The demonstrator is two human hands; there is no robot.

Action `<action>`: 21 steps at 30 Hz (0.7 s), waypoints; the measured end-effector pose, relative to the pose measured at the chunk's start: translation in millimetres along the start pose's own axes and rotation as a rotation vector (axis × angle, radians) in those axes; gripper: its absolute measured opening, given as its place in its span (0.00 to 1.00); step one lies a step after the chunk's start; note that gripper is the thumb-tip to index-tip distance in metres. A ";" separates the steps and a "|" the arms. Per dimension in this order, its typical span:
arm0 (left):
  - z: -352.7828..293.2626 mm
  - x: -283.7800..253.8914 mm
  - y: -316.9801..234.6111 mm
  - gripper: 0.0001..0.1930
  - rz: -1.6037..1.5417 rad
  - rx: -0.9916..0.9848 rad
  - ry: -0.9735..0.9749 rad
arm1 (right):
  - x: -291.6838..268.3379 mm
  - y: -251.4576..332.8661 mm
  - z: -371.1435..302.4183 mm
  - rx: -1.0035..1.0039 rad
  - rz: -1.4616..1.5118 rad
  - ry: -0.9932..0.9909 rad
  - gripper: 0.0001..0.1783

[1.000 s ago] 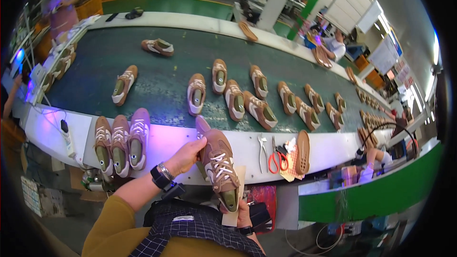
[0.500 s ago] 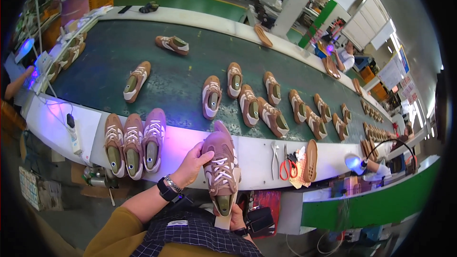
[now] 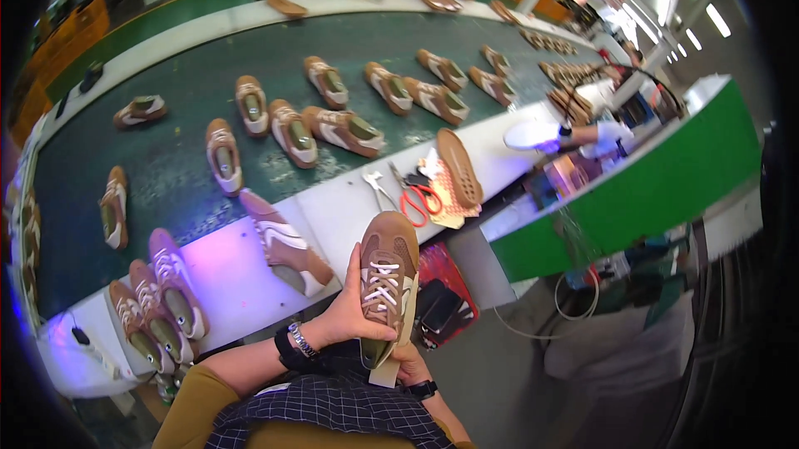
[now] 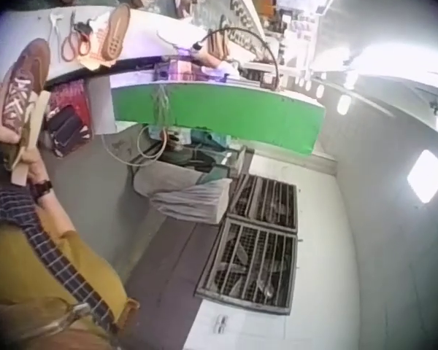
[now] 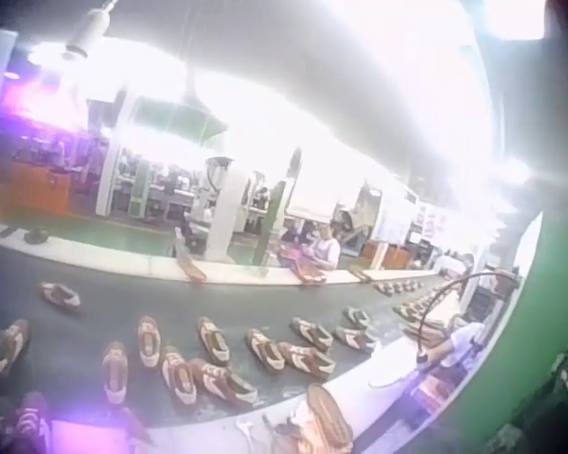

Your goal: Inspecting and organizing shoes and shoe components on a factory assembly line.

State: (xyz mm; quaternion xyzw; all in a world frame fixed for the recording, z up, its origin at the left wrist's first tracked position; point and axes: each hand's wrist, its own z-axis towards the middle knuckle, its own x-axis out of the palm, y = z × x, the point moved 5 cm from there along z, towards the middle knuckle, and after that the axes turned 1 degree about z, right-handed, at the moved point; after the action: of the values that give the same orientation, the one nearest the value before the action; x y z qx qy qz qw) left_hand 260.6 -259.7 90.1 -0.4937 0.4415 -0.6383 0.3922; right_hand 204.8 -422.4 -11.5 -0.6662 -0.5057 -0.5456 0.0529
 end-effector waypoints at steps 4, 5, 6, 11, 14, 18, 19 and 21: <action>12.0 35.9 32.9 0.73 -0.026 -0.104 0.158 | -36.1 2.4 -25.8 -0.132 0.032 -0.109 0.41; 14.4 43.8 43.2 0.72 -0.031 -0.148 0.201 | -39.0 3.7 -28.4 -0.143 0.054 -0.126 0.41; 17.1 49.3 55.0 0.69 -0.086 -0.198 0.176 | -40.0 5.6 -29.4 -0.145 0.077 -0.145 0.41; 37.6 58.9 127.5 0.58 0.028 -0.369 0.134 | -91.6 -12.9 -21.7 -0.033 0.111 -0.150 0.35; 39.1 47.9 176.5 0.55 -0.044 -0.639 -0.008 | -107.8 -1.3 -13.9 0.091 0.093 -0.254 0.26; 29.1 29.3 247.8 0.52 0.084 -0.749 -0.145 | -192.8 8.2 -11.0 0.205 -0.030 -0.679 0.17; 30.8 27.7 257.0 0.52 0.083 -0.766 -0.147 | -216.1 17.3 -8.4 0.149 -0.033 -0.780 0.15; 31.2 24.4 271.2 0.52 0.121 -0.828 -0.168 | -248.6 45.6 6.0 0.101 -0.072 -0.931 0.14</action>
State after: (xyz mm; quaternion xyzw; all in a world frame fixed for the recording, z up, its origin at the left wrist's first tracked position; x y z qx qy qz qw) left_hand 303.7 -370.1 -157.1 -0.6332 0.6552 -0.3404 0.2324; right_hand 268.7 -593.9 -186.0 -0.8187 -0.5243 -0.1651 -0.1663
